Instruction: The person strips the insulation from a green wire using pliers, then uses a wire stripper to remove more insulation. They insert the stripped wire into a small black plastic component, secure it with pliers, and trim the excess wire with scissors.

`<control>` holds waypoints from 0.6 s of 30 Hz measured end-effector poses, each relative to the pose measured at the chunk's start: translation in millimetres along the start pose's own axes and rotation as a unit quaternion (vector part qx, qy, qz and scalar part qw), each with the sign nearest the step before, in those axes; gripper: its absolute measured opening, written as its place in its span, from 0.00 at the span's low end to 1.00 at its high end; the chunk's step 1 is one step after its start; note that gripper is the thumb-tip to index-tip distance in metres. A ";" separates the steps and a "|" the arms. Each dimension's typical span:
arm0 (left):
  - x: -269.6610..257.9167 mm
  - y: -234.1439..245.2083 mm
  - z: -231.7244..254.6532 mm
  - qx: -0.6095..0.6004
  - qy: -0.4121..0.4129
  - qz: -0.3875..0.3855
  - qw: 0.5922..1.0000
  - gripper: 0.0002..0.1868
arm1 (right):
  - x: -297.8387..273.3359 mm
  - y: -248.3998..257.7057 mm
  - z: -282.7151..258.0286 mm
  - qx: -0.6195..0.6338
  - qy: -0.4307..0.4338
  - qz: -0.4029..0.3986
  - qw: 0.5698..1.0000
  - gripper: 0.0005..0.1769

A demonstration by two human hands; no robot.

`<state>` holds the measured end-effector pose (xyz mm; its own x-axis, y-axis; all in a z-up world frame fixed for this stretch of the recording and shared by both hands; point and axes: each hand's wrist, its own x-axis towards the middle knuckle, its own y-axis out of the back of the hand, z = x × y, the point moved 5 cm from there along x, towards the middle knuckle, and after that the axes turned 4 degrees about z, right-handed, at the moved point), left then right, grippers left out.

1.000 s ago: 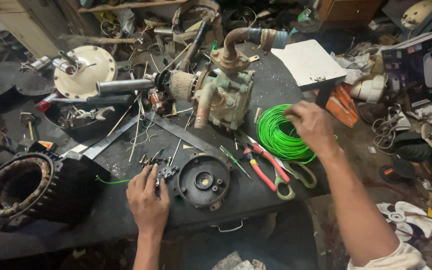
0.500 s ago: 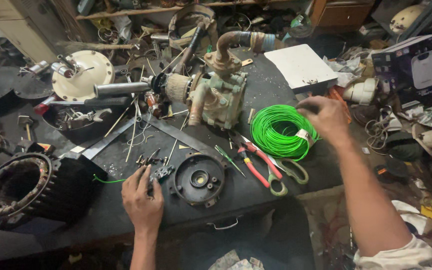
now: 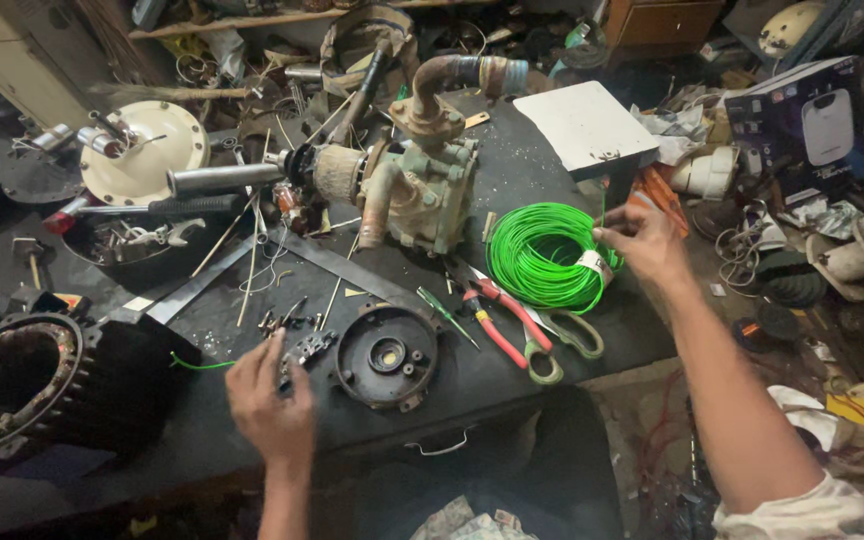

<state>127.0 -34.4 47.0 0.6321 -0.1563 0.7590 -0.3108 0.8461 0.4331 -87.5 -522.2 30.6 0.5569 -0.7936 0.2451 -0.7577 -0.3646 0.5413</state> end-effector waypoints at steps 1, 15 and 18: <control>1.5 -1.5 12.8 -0.036 -0.021 -0.009 0.999 0.23 | -1.9 -0.6 2.6 -0.009 -0.015 0.009 1.000 0.11; -8.8 -210.0 218.8 -0.251 -0.280 -0.223 0.900 0.35 | -10.3 -15.8 44.8 0.168 -0.077 0.030 0.982 0.15; -15.3 -233.7 224.9 -0.233 -0.325 -0.224 0.889 0.37 | -9.3 -17.5 42.0 0.156 -0.077 0.028 0.984 0.13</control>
<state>30.4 -344.4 43.6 0.0286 -0.6635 0.7476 0.2919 0.7209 0.6286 -93.7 -528.9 -14.9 0.4718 -0.8720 0.1305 -0.8666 -0.4314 0.2507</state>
